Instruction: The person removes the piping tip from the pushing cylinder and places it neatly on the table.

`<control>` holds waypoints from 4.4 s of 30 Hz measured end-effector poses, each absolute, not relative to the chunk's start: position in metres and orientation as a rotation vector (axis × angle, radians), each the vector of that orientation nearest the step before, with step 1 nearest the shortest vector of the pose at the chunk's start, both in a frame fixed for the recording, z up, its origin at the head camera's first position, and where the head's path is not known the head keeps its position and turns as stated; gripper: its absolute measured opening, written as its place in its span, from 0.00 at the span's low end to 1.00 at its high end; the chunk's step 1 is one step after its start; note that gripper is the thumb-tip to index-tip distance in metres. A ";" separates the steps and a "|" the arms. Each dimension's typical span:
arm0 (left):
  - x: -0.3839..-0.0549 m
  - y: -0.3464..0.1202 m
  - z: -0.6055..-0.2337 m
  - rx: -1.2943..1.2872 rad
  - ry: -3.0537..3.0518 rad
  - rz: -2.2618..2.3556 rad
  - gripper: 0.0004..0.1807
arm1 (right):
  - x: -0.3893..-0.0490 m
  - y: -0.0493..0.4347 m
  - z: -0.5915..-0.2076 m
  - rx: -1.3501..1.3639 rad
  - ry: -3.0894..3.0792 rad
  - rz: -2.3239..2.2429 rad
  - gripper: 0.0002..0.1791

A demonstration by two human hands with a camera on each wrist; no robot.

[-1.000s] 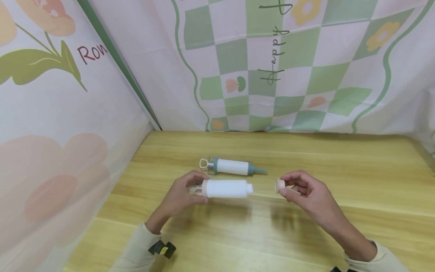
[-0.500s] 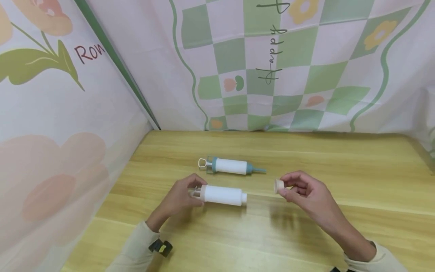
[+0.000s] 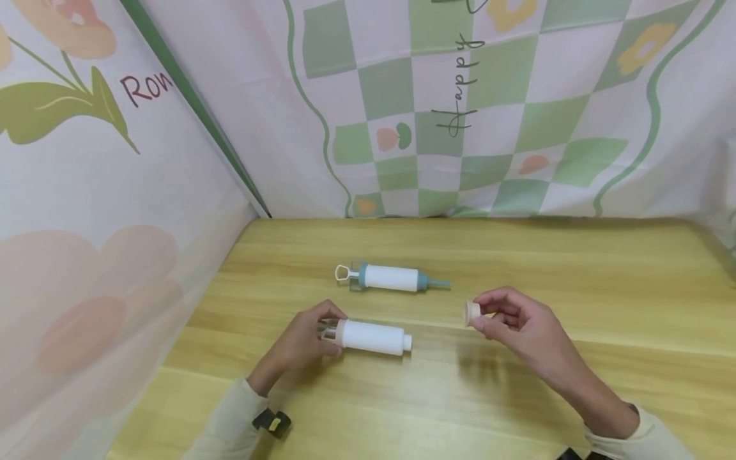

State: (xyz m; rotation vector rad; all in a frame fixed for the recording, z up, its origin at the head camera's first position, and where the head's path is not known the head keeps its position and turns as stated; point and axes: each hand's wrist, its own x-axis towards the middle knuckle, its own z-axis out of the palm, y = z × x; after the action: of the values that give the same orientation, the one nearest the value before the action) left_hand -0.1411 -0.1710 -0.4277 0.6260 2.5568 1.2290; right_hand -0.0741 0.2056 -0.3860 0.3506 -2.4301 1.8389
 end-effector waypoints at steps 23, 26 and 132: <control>-0.132 -0.164 -0.423 0.695 2.618 1.134 0.31 | -0.073 0.205 -0.385 0.334 -2.477 1.862 0.14; -0.131 -0.166 -0.420 0.708 2.582 1.152 0.32 | -0.073 0.204 -0.386 0.334 -2.480 1.855 0.14; -0.107 -0.037 -0.386 1.144 2.461 1.538 0.28 | -0.068 0.187 -0.387 0.395 -2.451 1.893 0.11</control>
State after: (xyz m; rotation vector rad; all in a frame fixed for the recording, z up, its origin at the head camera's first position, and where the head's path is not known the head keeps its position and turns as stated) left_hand -0.1068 -0.0367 -0.3865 1.1443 2.4608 1.5382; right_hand -0.0681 0.1873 -0.3869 0.3948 -2.4510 1.8926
